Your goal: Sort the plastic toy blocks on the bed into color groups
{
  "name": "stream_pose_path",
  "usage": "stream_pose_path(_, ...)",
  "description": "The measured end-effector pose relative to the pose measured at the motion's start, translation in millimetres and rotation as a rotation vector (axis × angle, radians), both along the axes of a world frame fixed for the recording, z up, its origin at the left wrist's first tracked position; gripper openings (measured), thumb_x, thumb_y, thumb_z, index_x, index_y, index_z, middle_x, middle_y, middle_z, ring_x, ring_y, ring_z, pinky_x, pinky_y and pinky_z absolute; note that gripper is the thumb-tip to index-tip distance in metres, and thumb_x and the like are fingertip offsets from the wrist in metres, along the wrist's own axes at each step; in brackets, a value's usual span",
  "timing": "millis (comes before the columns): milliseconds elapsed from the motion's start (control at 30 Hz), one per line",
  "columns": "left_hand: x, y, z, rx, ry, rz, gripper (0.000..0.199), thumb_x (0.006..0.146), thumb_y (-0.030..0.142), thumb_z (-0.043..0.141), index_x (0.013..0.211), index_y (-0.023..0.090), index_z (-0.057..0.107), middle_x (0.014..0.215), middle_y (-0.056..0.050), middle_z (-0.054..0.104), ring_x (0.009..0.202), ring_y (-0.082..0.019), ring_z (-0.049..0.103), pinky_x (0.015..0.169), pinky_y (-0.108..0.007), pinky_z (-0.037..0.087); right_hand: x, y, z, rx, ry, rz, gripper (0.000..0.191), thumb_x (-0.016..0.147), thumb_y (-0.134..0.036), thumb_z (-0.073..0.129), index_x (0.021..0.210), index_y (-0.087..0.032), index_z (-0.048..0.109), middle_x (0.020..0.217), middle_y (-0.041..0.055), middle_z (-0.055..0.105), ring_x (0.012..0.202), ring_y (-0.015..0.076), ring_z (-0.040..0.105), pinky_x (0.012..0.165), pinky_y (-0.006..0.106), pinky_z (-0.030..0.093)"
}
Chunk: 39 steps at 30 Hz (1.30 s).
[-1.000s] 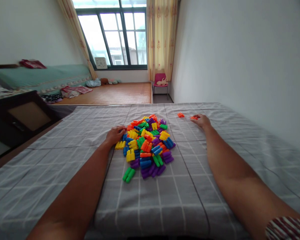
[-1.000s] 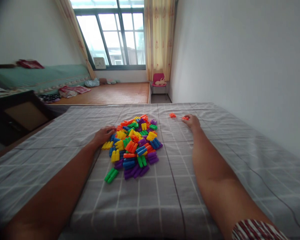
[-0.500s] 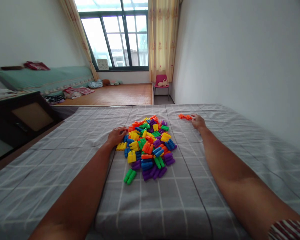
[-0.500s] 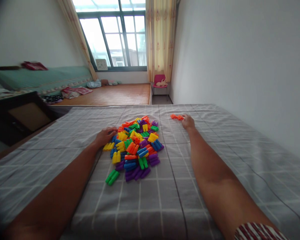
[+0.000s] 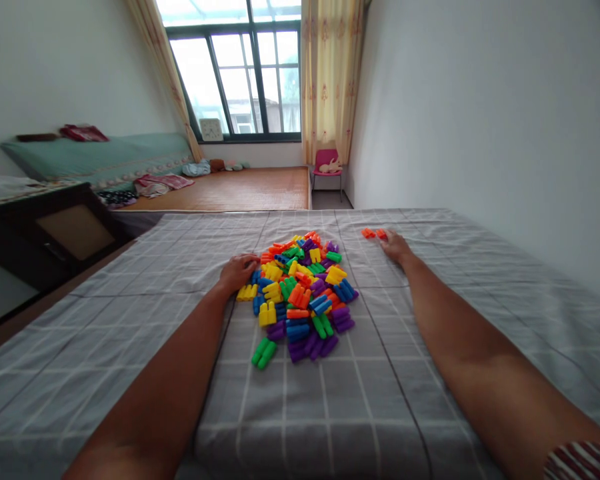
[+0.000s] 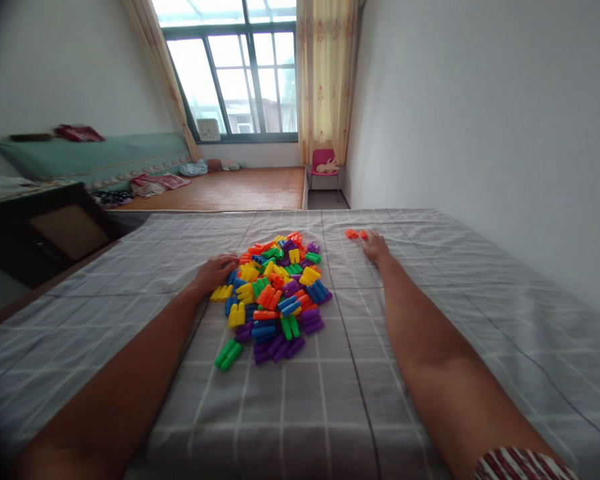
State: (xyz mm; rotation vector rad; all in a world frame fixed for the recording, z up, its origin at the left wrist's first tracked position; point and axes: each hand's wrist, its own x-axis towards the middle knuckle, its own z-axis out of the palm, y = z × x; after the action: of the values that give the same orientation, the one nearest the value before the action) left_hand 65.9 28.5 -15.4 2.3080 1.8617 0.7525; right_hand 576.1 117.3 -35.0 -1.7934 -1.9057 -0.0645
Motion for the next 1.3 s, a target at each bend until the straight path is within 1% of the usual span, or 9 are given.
stream_pose_path(167, 0, 0, -0.6, -0.009, 0.002, 0.001, 0.034, 0.084, 0.037, 0.046, 0.102, 0.025, 0.073, 0.118, -0.001, 0.068, 0.113, -0.018, 0.059, 0.102, -0.028, 0.042, -1, 1, 1.4, 0.023, 0.147, -0.011, 0.054, 0.074, -0.016, 0.048, 0.128, -0.014, 0.056, 0.12, 0.0124, 0.065, 0.109, 0.0257, 0.06, 0.096, 0.037, 0.047)
stream_pose_path(333, 2, -2, 1.7, -0.012, -0.009, -0.006, 0.034, 0.084, 0.036, 0.046, 0.102, 0.025, 0.073, 0.118, -0.002, 0.068, 0.113, -0.019, 0.059, 0.102, -0.029, 0.042, 2, -2, 0.6, -0.02, 0.104, -0.132, 0.058, 0.072, -0.012, 0.046, 0.129, -0.012, 0.056, 0.126, 0.0144, 0.061, 0.117, 0.0281, 0.056, 0.102, 0.042, 0.042)
stream_pose_path(533, 4, -5, 5.1, -0.016, -0.002, 0.005, 0.032, 0.085, 0.035, 0.046, 0.102, 0.026, 0.073, 0.117, -0.001, 0.068, 0.113, -0.019, 0.059, 0.103, -0.031, 0.042, -2, -6, -1.3, -0.091, 0.106, -0.108, 0.057, 0.074, -0.012, 0.05, 0.13, -0.02, 0.057, 0.132, 0.0105, 0.059, 0.119, 0.0299, 0.054, 0.101, 0.048, 0.043)
stream_pose_path(700, 4, -6, 5.6, -0.007, -0.013, -0.013, 0.033, 0.085, 0.035, 0.046, 0.101, 0.026, 0.073, 0.116, -0.001, 0.069, 0.112, -0.02, 0.06, 0.101, -0.03, 0.044, -14, -14, 22.6, 0.044, 0.175, -0.073, 0.046, 0.079, -0.01, 0.047, 0.124, -0.013, 0.06, 0.126, 0.015, 0.061, 0.116, 0.0271, 0.056, 0.101, 0.042, 0.043)
stream_pose_path(767, 5, -7, 6.4, -0.018, -0.019, -0.021, 0.033, 0.085, 0.034, 0.045, 0.101, 0.026, 0.073, 0.115, -0.001, 0.069, 0.112, -0.019, 0.06, 0.101, -0.029, 0.044, -32, -21, 40.6, 0.052, 0.242, 0.071, 0.039, 0.084, -0.016, 0.046, 0.12, -0.013, 0.061, 0.116, 0.0137, 0.066, 0.105, 0.0238, 0.062, 0.093, 0.038, 0.049)
stream_pose_path(900, 8, -9, 8.9, -0.035, -0.032, 0.004, 0.032, 0.085, 0.033, 0.046, 0.1, 0.026, 0.073, 0.115, 0.0, 0.069, 0.111, -0.018, 0.06, 0.1, -0.027, 0.044, -93, -45, 71.8, -0.086, 0.265, 0.516, 0.028, 0.087, -0.026, 0.05, 0.108, -0.016, 0.066, 0.099, 0.0079, 0.071, 0.078, 0.0161, 0.066, 0.076, 0.03, 0.053)
stream_pose_path(1100, 11, -12, 10.9, -0.048, -0.034, 0.016, 0.031, 0.085, 0.03, 0.046, 0.1, 0.026, 0.073, 0.116, 0.0, 0.069, 0.113, -0.018, 0.059, 0.103, -0.029, 0.041, -173, -92, 90.1, 0.04, 0.066, 0.766, 0.021, 0.084, -0.021, 0.057, 0.1, -0.02, 0.071, 0.096, 0.0059, 0.072, 0.089, 0.019, 0.063, 0.085, 0.033, 0.047)
stream_pose_path(1200, 11, -11, 10.4, -0.049, -0.04, 0.009, 0.03, 0.084, 0.029, 0.047, 0.1, 0.026, 0.073, 0.116, 0.0, 0.069, 0.113, -0.018, 0.059, 0.104, -0.029, 0.041, -190, -118, 102.6, -0.107, 0.092, 0.99, 0.024, 0.089, -0.032, 0.056, 0.104, -0.019, 0.07, 0.091, 0.0038, 0.071, 0.08, 0.0157, 0.063, 0.076, 0.028, 0.047)
stream_pose_path(1300, 11, -10, 8.6, -0.048, -0.056, 0.005, 0.03, 0.084, 0.029, 0.049, 0.099, 0.026, 0.074, 0.116, 0.0, 0.069, 0.112, -0.018, 0.059, 0.103, -0.029, 0.041, -200, -141, 114.9, -0.263, 0.06, 1.223, 0.031, 0.082, -0.04, 0.066, 0.107, -0.022, 0.07, 0.1, 0.0032, 0.069, 0.085, 0.015, 0.062, 0.076, 0.025, 0.047)
